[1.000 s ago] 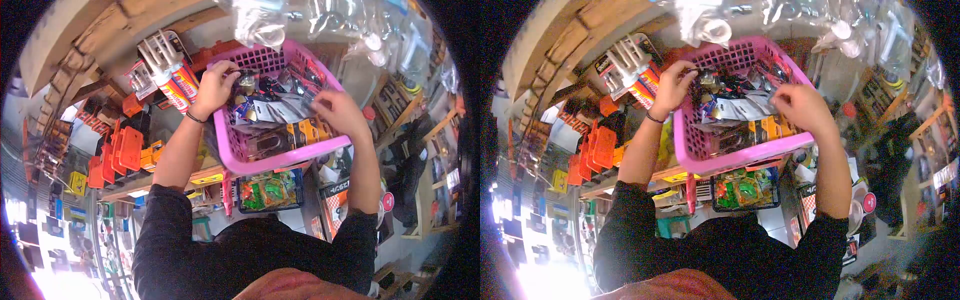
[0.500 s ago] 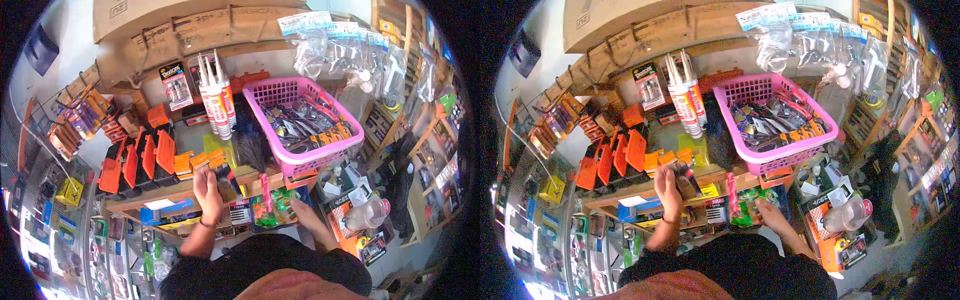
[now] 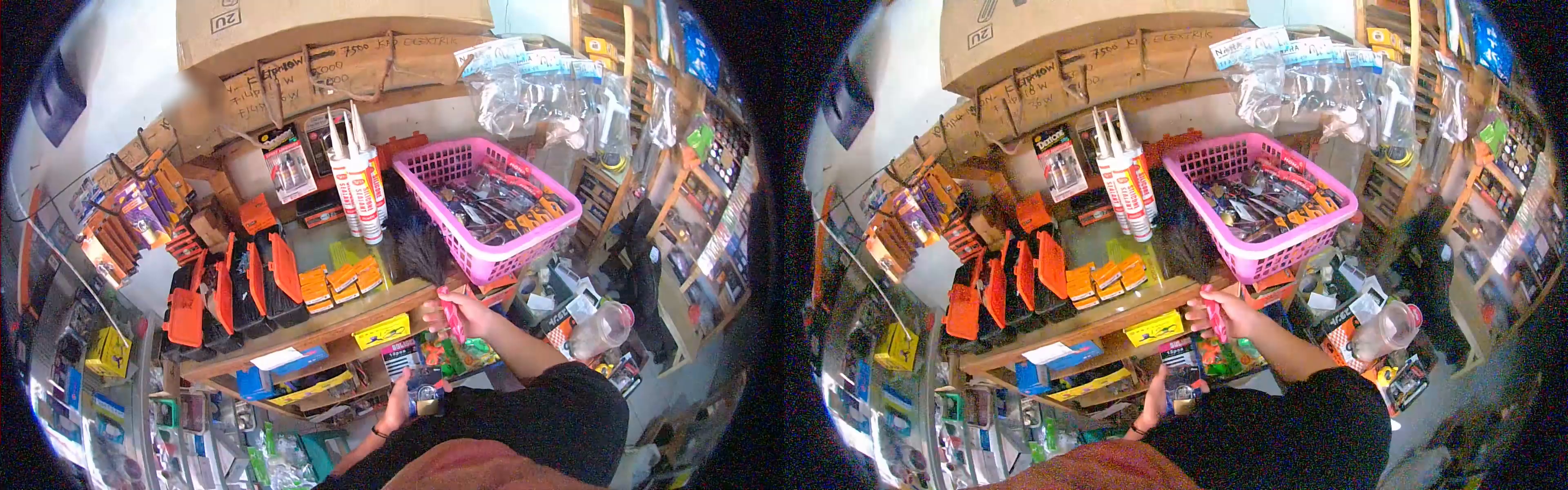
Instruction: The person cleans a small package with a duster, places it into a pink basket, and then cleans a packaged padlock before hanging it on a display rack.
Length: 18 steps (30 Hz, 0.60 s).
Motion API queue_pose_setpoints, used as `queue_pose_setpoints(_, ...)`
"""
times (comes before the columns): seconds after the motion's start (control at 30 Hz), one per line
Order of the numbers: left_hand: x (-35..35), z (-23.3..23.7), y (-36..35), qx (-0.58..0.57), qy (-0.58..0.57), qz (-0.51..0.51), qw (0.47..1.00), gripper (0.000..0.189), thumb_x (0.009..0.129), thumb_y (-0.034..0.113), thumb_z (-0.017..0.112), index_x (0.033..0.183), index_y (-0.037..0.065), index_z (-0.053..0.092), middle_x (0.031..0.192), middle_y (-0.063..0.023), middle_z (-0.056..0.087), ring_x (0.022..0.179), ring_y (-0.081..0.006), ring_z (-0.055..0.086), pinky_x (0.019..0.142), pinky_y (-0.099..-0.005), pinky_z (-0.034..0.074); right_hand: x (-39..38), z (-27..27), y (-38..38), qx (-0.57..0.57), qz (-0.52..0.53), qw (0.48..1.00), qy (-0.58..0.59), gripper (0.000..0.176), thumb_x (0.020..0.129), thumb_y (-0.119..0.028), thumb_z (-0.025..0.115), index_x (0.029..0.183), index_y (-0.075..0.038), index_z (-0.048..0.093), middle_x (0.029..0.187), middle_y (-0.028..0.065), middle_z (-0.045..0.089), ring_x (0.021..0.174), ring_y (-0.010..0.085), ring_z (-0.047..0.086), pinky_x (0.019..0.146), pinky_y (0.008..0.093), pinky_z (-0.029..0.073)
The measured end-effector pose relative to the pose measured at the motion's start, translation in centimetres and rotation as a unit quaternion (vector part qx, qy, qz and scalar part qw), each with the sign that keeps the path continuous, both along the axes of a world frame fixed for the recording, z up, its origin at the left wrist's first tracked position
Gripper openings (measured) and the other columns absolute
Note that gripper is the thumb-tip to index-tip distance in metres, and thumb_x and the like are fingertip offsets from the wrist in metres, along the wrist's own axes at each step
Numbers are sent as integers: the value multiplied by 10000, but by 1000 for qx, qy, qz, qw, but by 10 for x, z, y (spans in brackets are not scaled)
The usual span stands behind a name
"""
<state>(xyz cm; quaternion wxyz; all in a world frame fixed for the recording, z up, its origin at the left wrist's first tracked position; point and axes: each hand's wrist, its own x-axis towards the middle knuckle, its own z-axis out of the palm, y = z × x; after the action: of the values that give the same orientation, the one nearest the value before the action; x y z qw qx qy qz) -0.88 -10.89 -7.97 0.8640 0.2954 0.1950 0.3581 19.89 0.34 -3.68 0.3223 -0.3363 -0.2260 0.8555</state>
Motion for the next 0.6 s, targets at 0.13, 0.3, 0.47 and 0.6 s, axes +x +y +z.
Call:
queue_pose_setpoints(0.13, -3, 8, 2, -84, -143, 8, 986, 743, 817, 630, 204, 1103, -16, 432, 902, -142, 566, 821, -278, 563, 734, -379, 458, -4, -10, 19, 15, -28, 999, -30, 328, 830, -386, 489, 1013, -124, 561, 915, 89, 623, 637, 204, 610, 568, 343, 487)
queue_pose_setpoints(0.3, -7, 54, 19, -67, -166, 131, 975, 740, 792, 665, 234, 1062, 13, 455, 817, -71, 523, 747, -226, 526, 685, -349, 444, -14, -6, -8, 1, -107, 993, -43, 278, 832, -275, 513, 624, -134, 394, 467, -27, 353, 362, 91, 343, 334, 238, 295)
queue_pose_setpoints(0.47, -3, 51, 54, -57, -120, 258, 957, 708, 780, 659, 316, 1114, 54, 465, 858, -52, 561, 743, -221, 547, 664, -333, 464, 30, -72, -74, 155, -1, 959, -236, 238, 807, -282, 562, 686, -100, 466, 491, 9, 456, 408, 118, 437, 365, 269, 343)
queue_pose_setpoints(0.6, 8, 60, 79, -10, -96, 281, 955, 601, 836, 580, 299, 1148, 89, 447, 1013, -61, 540, 929, -220, 522, 829, -382, 418, 45, -92, -116, 310, -42, 843, -437, 271, 786, -216, 615, 626, -65, 456, 493, 18, 440, 432, 111, 431, 409, 262, 350)
